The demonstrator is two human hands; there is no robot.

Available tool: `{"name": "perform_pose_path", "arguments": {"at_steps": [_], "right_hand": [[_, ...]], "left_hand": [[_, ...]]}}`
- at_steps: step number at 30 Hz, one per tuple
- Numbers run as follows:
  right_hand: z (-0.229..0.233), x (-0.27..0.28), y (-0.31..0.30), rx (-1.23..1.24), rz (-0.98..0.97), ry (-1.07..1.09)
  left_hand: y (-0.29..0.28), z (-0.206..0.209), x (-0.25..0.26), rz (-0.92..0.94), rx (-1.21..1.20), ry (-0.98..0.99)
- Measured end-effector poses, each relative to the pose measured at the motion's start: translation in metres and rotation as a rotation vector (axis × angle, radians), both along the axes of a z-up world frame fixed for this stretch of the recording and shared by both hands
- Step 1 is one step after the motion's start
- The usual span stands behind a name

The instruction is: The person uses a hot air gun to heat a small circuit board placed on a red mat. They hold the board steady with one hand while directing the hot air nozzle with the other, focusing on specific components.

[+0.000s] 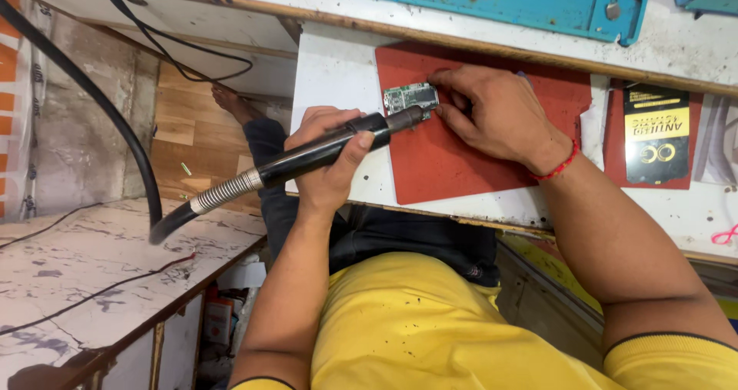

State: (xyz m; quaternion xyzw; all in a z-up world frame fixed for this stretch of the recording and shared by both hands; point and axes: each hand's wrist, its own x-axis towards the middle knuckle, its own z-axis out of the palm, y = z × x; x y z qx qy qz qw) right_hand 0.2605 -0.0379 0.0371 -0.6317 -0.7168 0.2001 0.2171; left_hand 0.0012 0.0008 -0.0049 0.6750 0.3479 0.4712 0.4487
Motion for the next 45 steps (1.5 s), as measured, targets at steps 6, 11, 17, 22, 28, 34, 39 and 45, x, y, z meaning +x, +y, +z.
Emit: {"name": "perform_pose_path", "arguments": {"at_steps": [6, 11, 17, 22, 28, 34, 39, 45], "right_hand": [[-0.0007, 0.0008, 0.0003, 0.001, 0.001, -0.009], [0.0003, 0.0001, 0.0006, 0.003, 0.005, -0.004], [0.0002, -0.0004, 0.0002, 0.019, 0.011, -0.009], [-0.0003, 0.0001, 0.0001, -0.011, 0.01, -0.021], [-0.0021, 0.0006, 0.0005, -0.012, -0.043, 0.025], [-0.0057, 0.0, -0.0002, 0.059, -0.023, -0.013], [-0.0027, -0.002, -0.0001, 0.004, -0.028, 0.014], [-0.002, 0.0002, -0.0006, 0.001, 0.006, -0.03]], "left_hand": [[-0.001, -0.0011, 0.0, 0.045, -0.1, -0.027], [-0.0039, -0.0024, 0.0024, 0.116, -0.101, -0.035], [-0.004, -0.0004, 0.0034, 0.101, -0.078, -0.037], [-0.0076, -0.0023, 0.0063, 0.148, -0.095, -0.113], [-0.0066, -0.0034, 0.0041, 0.047, -0.201, -0.203], [-0.0085, -0.0011, 0.0024, 0.087, -0.225, -0.22], [-0.0052, 0.003, -0.0004, -0.054, -0.153, -0.139], [-0.0017, 0.0042, -0.0022, 0.053, -0.125, -0.034]]}}
